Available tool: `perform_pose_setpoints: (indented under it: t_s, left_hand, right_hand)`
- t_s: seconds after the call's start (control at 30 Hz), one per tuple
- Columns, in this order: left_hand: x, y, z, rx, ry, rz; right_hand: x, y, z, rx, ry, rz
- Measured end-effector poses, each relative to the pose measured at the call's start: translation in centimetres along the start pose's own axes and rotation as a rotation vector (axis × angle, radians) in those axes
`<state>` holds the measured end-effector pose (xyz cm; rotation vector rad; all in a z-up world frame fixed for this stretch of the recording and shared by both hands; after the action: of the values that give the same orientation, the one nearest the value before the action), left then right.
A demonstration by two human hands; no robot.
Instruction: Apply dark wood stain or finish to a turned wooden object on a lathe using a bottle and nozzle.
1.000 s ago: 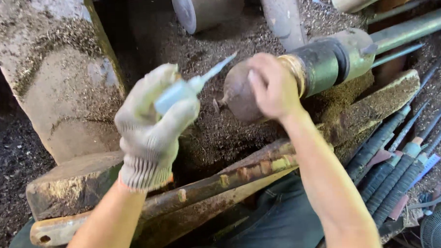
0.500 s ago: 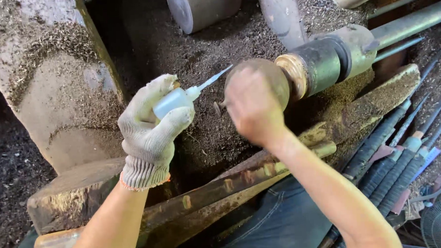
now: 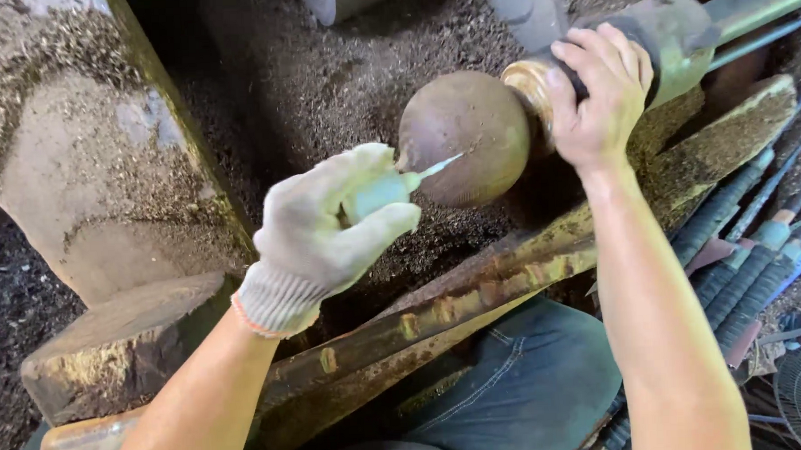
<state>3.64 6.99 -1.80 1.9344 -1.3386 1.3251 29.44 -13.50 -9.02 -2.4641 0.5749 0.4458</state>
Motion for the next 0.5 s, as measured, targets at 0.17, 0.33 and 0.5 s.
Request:
perform_pose_setpoints:
  t_s: [0.17, 0.33, 0.5]
  left_hand:
    - [1.0, -0.8, 0.5, -0.014, -0.173, 0.019]
    - [-0.7, -0.5, 0.3, -0.083, -0.030, -0.106]
    - [-4.9, 1.1, -2.3, 0.127, 0.487, -0.369]
  right_hand:
    - [-0.6, 1.1, -0.2, 0.073, -0.067, 0.025]
    - [-2.9, 2.1, -0.4, 0.068, -0.141, 0.091]
    - [-7.8, 1.0, 1.3, -0.186, -0.417, 0.017]
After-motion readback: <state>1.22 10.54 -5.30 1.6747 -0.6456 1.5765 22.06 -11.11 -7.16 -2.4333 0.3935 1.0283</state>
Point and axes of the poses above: each hand's wrist, its own y-axis away from the middle knuckle, its own z-axis out of the palm, x = y × z, the point moved 7 cm from there along -y, towards the middle knuckle, and after that the axes turned 15 degrees about -y, right-handed, at the moved point
